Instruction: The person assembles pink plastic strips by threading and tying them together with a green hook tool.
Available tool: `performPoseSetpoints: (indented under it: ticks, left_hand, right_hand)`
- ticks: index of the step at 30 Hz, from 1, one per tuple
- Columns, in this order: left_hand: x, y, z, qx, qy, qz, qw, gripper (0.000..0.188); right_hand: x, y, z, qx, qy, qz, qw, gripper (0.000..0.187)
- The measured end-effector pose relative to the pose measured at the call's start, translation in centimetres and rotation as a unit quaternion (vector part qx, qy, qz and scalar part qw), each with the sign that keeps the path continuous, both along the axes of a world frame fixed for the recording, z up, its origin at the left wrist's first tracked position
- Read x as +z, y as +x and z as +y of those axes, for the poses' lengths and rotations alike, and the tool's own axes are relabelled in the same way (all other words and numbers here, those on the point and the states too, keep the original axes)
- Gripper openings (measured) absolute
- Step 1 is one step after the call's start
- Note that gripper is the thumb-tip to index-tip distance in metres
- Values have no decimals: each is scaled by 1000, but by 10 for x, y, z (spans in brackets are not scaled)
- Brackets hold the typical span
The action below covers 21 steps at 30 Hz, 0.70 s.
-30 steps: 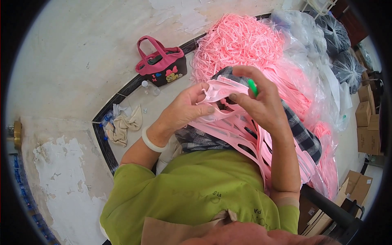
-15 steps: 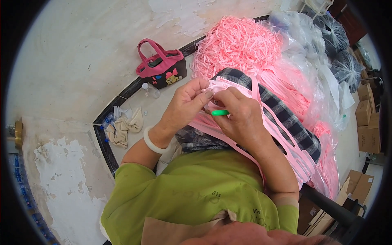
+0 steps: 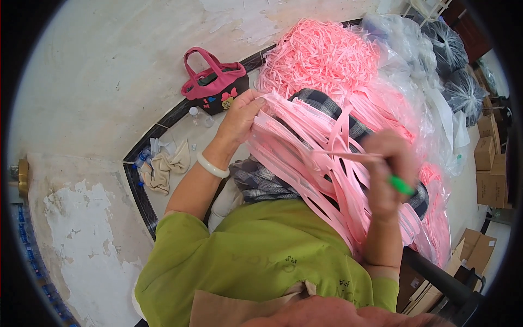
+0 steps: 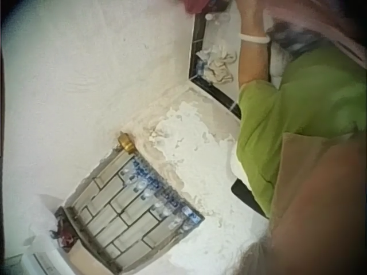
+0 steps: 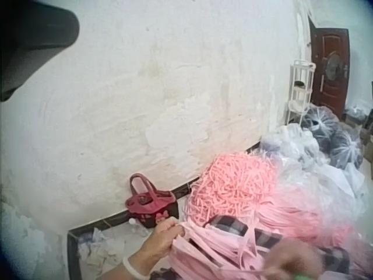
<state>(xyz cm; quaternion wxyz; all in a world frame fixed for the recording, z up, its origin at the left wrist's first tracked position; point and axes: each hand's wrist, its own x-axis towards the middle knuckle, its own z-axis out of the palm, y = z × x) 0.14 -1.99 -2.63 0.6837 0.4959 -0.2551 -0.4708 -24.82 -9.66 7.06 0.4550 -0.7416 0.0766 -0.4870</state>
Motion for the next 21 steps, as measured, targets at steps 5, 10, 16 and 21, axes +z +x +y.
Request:
performPoseSetpoints:
  ticks: [5, 10, 16, 21]
  left_hand:
    - [-30, 8, -9, -113, 61, -9, 992, 10]
    - [-10, 5, -21, -140, 87, 0, 986, 10]
    - [-13, 14, 0, -135, 49, -15, 990, 30]
    - [-18, 21, 20, -159, 58, -8, 986, 38]
  right_hand:
    - [36, -80, -27, -148, 64, -127, 979, 12]
    - [7, -40, -62, -152, 186, -79, 967, 5]
    - [-40, 10, -114, -161, 209, 80, 961, 10]
    - [-76, 27, -128, -158, 85, 190, 965, 16]
